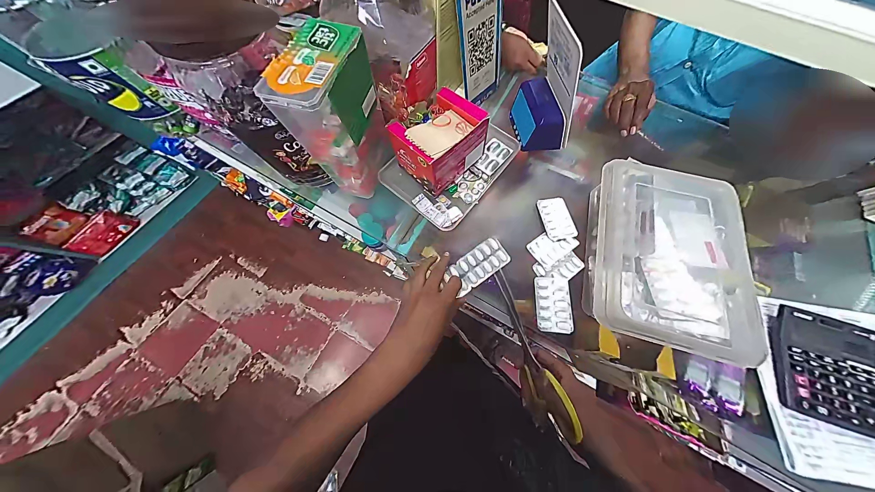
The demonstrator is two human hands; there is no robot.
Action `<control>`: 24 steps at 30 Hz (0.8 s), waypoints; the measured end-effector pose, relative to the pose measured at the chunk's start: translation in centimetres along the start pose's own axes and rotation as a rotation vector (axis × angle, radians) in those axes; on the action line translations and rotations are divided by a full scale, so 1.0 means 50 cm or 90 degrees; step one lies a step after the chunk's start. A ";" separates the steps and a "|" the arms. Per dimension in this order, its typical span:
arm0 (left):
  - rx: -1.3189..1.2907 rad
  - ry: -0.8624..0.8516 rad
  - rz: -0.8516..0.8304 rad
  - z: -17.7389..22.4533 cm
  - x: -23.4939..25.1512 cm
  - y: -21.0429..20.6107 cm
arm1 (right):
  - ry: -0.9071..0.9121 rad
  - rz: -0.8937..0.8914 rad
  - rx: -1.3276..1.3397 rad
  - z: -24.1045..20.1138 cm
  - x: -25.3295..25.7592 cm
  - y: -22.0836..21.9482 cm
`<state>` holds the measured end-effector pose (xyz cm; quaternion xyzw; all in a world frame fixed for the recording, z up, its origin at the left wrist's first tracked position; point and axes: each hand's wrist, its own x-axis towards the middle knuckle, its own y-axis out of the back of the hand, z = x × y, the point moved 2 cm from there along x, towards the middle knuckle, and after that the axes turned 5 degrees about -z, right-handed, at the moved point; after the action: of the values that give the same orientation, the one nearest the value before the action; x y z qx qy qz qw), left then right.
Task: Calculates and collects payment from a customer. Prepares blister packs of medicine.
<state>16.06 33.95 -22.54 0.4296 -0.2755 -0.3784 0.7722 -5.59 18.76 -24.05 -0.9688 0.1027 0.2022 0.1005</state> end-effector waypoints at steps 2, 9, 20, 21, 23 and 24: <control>-0.046 -0.003 0.038 -0.010 -0.021 0.002 | -0.042 -0.058 -0.030 0.000 -0.005 0.001; -0.180 -0.031 0.084 -0.012 -0.018 0.020 | -0.054 -0.110 -0.107 -0.010 0.012 0.000; -0.182 -0.072 0.052 0.021 -0.012 0.010 | -0.047 -0.081 -0.067 -0.041 0.050 -0.030; -0.191 -0.071 0.051 0.022 -0.010 0.010 | -0.045 -0.077 -0.078 -0.044 0.050 -0.029; -0.200 -0.067 0.050 0.024 -0.007 0.010 | -0.032 -0.064 -0.093 -0.047 0.049 -0.028; -0.202 -0.065 0.048 0.025 -0.005 0.010 | -0.028 -0.059 -0.092 -0.046 0.049 -0.028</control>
<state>15.17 33.77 -21.53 0.2719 -0.2671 -0.4093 0.8290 -2.20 19.19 -22.75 -0.9724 0.0406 0.2257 0.0419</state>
